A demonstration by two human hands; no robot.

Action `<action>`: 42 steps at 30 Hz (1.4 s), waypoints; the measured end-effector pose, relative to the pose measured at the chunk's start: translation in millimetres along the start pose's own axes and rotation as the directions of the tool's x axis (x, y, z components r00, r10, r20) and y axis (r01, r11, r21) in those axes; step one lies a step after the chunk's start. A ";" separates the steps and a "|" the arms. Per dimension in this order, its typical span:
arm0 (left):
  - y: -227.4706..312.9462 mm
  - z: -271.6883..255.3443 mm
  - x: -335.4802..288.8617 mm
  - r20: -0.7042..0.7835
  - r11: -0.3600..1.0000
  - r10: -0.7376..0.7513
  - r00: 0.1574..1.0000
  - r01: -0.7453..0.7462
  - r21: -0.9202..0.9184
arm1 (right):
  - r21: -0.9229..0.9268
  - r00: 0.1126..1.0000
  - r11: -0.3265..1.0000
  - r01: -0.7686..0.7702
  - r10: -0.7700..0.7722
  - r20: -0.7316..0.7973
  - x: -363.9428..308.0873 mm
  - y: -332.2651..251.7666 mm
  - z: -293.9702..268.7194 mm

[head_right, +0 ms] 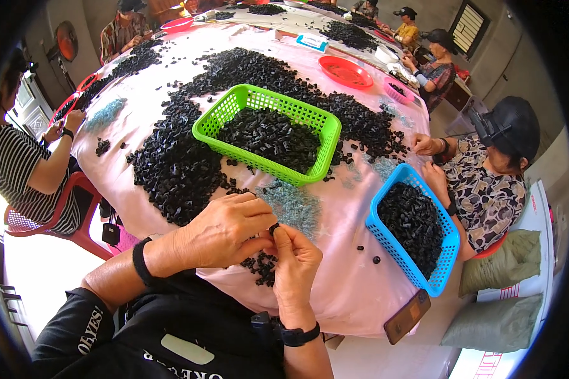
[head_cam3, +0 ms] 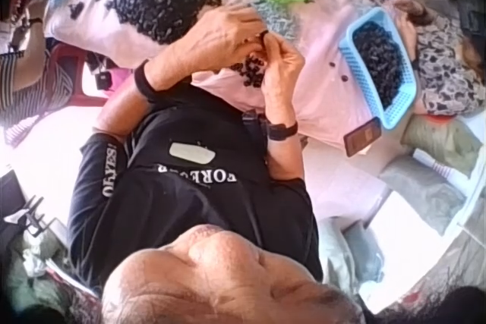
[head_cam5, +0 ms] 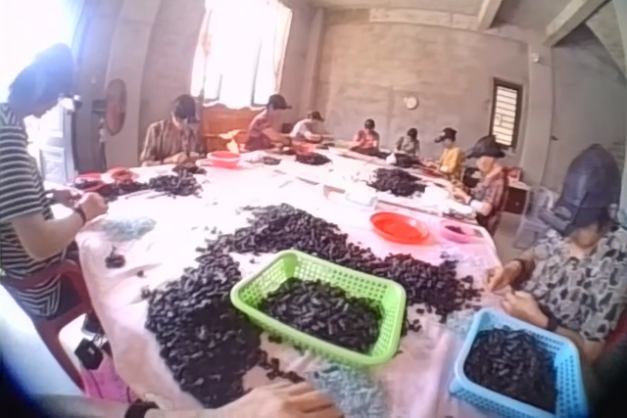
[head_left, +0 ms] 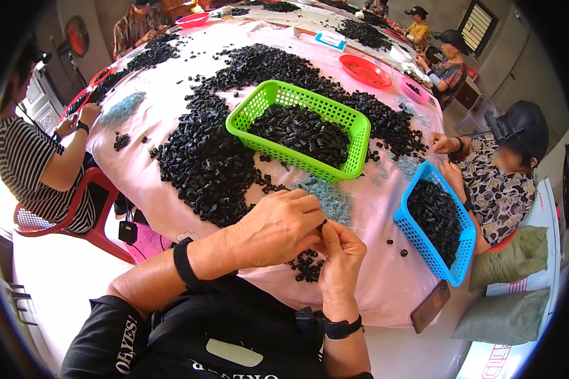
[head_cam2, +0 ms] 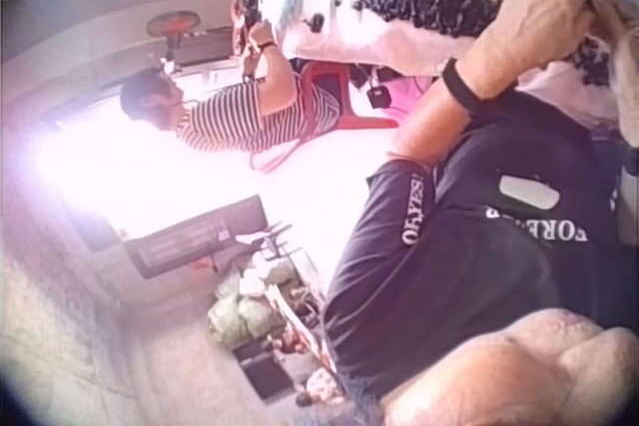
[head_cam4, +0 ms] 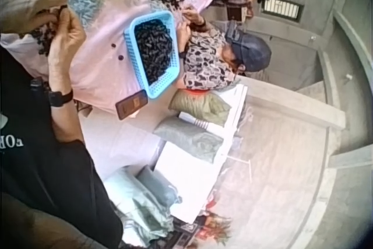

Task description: Sorting small black shoe components and translucent blue parts into piles and baskets on a table.

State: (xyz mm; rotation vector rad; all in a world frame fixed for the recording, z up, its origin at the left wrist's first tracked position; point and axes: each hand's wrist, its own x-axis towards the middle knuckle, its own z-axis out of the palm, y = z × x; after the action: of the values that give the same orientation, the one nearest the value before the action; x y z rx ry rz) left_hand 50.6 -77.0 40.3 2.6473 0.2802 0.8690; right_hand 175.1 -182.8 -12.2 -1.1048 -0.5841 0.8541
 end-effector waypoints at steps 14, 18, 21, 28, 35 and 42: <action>-0.7 19.0 -7.2 -0.132 1.000 -0.020 0.991 0.019 -0.012 | 0.034 1.000 0.999 0.015 -0.014 -0.021 0.7 8.7 0.4; -1.7 19.3 -8.8 -0.104 0.999 -0.032 0.994 0.031 -0.008 | 0.038 1.000 0.999 0.007 -0.007 -0.018 1.5 9.8 0.1; -1.1 18.5 -7.6 -0.103 0.998 -0.059 0.993 0.058 -0.010 | 0.046 1.000 0.999 -0.010 0.010 0.009 2.9 6.4 -1.5; 1.3 14.6 -8.2 -0.117 0.990 -0.132 0.984 0.126 -0.059 | 0.083 0.999 0.996 -0.022 0.020 0.030 2.9 8.9 0.1; -1.6 19.5 -9.3 -0.118 0.990 -0.110 0.987 0.099 -0.096 | 0.087 0.999 0.996 -0.023 0.019 0.044 3.2 8.5 0.2; -5.4 19.0 -8.3 -0.114 0.998 -0.036 0.993 0.030 -0.053 | 0.084 0.999 0.996 -0.022 0.019 0.044 2.8 8.8 0.4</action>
State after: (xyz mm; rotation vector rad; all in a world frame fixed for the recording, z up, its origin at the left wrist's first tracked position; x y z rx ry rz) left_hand 55.0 -79.3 19.5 2.5428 0.3251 1.0064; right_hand 173.8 -178.5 -20.3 -1.0191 -0.5678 0.9141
